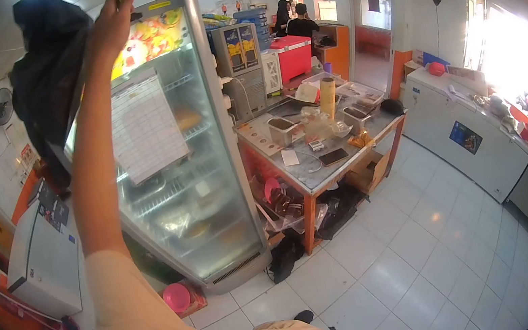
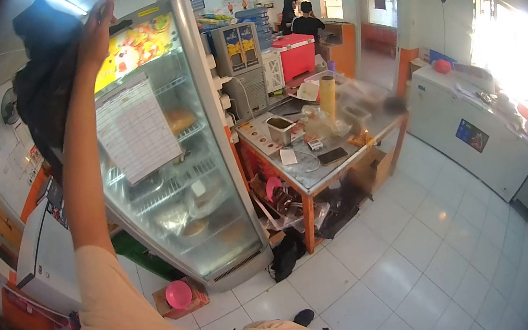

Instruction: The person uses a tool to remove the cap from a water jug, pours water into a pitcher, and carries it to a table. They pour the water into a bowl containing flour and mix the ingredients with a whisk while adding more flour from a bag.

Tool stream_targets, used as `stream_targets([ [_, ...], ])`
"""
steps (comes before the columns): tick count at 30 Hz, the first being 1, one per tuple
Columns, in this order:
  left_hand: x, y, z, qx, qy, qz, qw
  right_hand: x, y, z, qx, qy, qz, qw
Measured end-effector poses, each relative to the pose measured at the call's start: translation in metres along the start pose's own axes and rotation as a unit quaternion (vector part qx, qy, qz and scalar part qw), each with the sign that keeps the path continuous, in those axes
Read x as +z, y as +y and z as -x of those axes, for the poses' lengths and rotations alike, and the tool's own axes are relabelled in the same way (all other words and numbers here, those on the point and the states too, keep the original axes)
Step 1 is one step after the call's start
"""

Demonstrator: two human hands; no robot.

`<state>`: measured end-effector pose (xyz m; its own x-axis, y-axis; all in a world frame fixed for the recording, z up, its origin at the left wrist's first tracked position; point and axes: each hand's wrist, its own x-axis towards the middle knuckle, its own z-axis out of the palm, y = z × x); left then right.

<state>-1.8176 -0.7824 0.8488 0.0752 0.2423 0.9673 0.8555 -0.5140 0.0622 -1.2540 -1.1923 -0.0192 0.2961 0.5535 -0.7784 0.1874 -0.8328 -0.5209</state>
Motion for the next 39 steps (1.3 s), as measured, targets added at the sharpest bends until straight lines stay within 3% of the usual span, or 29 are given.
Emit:
stream_targets([
  [3, 0.038, -0.050, -0.060, -0.089, -0.046, -0.173, 0.980, 0.014, -0.049, -0.008, -0.046, 0.034, -0.064, 0.996],
  [4, 0.051, -0.066, -0.071, -0.083, -0.050, -0.166, 0.981, 0.018, -0.064, -0.010, -0.058, 0.046, -0.084, 0.994],
  [6, 0.075, -0.104, -0.086, -0.026, -0.074, -0.347, 0.934, 0.026, -0.083, -0.013, -0.070, 0.070, -0.119, 0.988],
  [8, 0.094, -0.140, -0.091, -0.021, -0.143, -0.437, 0.888, 0.032, -0.085, -0.015, -0.073, 0.093, -0.144, 0.982],
  [10, 0.098, -0.125, -0.092, -0.031, -0.147, -0.446, 0.882, 0.042, -0.056, -0.038, -0.117, 0.100, -0.162, 0.975],
  [12, 0.104, -0.133, -0.096, -0.045, -0.152, -0.464, 0.872, 0.041, -0.048, -0.033, -0.051, 0.085, -0.152, 0.983],
  [13, 0.105, -0.148, -0.104, -0.003, -0.186, -0.436, 0.880, 0.040, -0.049, -0.032, 0.003, 0.066, -0.136, 0.988],
  [14, 0.102, -0.164, -0.113, 0.035, -0.217, -0.412, 0.884, 0.040, -0.040, -0.030, -0.053, 0.076, -0.120, 0.988],
  [18, 0.088, -0.184, -0.127, 0.018, -0.259, -0.354, 0.898, 0.048, -0.056, -0.040, -0.026, 0.027, -0.063, 0.997],
  [20, 0.089, -0.179, -0.117, 0.000, -0.202, -0.353, 0.914, 0.058, -0.077, -0.048, -0.029, 0.008, -0.055, 0.998],
  [23, 0.087, -0.208, -0.120, -0.037, -0.181, -0.295, 0.937, 0.075, -0.119, -0.055, -0.056, -0.020, -0.056, 0.997],
  [24, 0.085, -0.190, -0.111, -0.038, -0.180, -0.300, 0.936, 0.082, -0.134, -0.057, -0.067, -0.028, -0.059, 0.996],
  [26, 0.088, -0.119, -0.067, -0.022, 0.006, -0.516, 0.856, 0.088, -0.154, -0.061, -0.091, -0.042, -0.062, 0.993],
  [27, 0.087, -0.104, -0.050, -0.026, 0.008, -0.522, 0.852, 0.089, -0.164, -0.063, -0.101, -0.050, -0.060, 0.992],
  [29, 0.091, -0.090, -0.008, 0.093, 0.141, -0.446, 0.879, 0.087, -0.176, -0.066, -0.120, -0.068, -0.056, 0.989],
  [30, 0.097, -0.088, 0.026, 0.199, 0.171, -0.386, 0.885, 0.086, -0.183, -0.068, -0.127, -0.078, -0.051, 0.988],
  [31, 0.108, -0.068, 0.074, 0.186, 0.161, -0.391, 0.887, 0.085, -0.183, -0.069, -0.132, -0.086, -0.046, 0.986],
  [32, 0.113, -0.039, 0.126, 0.195, 0.074, -0.251, 0.945, 0.079, -0.182, -0.070, -0.134, -0.092, -0.040, 0.986],
  [33, 0.121, -0.027, 0.185, 0.084, -0.053, -0.162, 0.982, 0.074, -0.175, -0.073, -0.131, -0.097, -0.035, 0.986],
  [34, 0.129, -0.017, 0.248, 0.037, -0.122, -0.060, 0.990, 0.067, -0.172, -0.075, -0.130, -0.104, -0.028, 0.986],
  [35, 0.129, 0.000, 0.315, -0.067, -0.278, -0.107, 0.952, 0.058, -0.163, -0.079, -0.125, -0.109, -0.016, 0.986],
  [36, 0.132, 0.012, 0.403, -0.131, -0.329, -0.122, 0.927, 0.046, -0.153, -0.080, -0.117, -0.112, -0.006, 0.987],
  [37, 0.119, 0.017, 0.492, -0.223, -0.496, -0.119, 0.831, 0.031, -0.141, -0.081, -0.105, -0.114, 0.006, 0.988],
  [38, 0.097, 0.048, 0.587, -0.335, -0.586, -0.157, 0.720, 0.014, -0.128, -0.082, -0.093, -0.117, 0.018, 0.989],
  [39, 0.083, 0.044, 0.693, -0.339, -0.802, -0.056, 0.489, -0.004, -0.113, -0.084, -0.080, -0.122, 0.034, 0.989],
])
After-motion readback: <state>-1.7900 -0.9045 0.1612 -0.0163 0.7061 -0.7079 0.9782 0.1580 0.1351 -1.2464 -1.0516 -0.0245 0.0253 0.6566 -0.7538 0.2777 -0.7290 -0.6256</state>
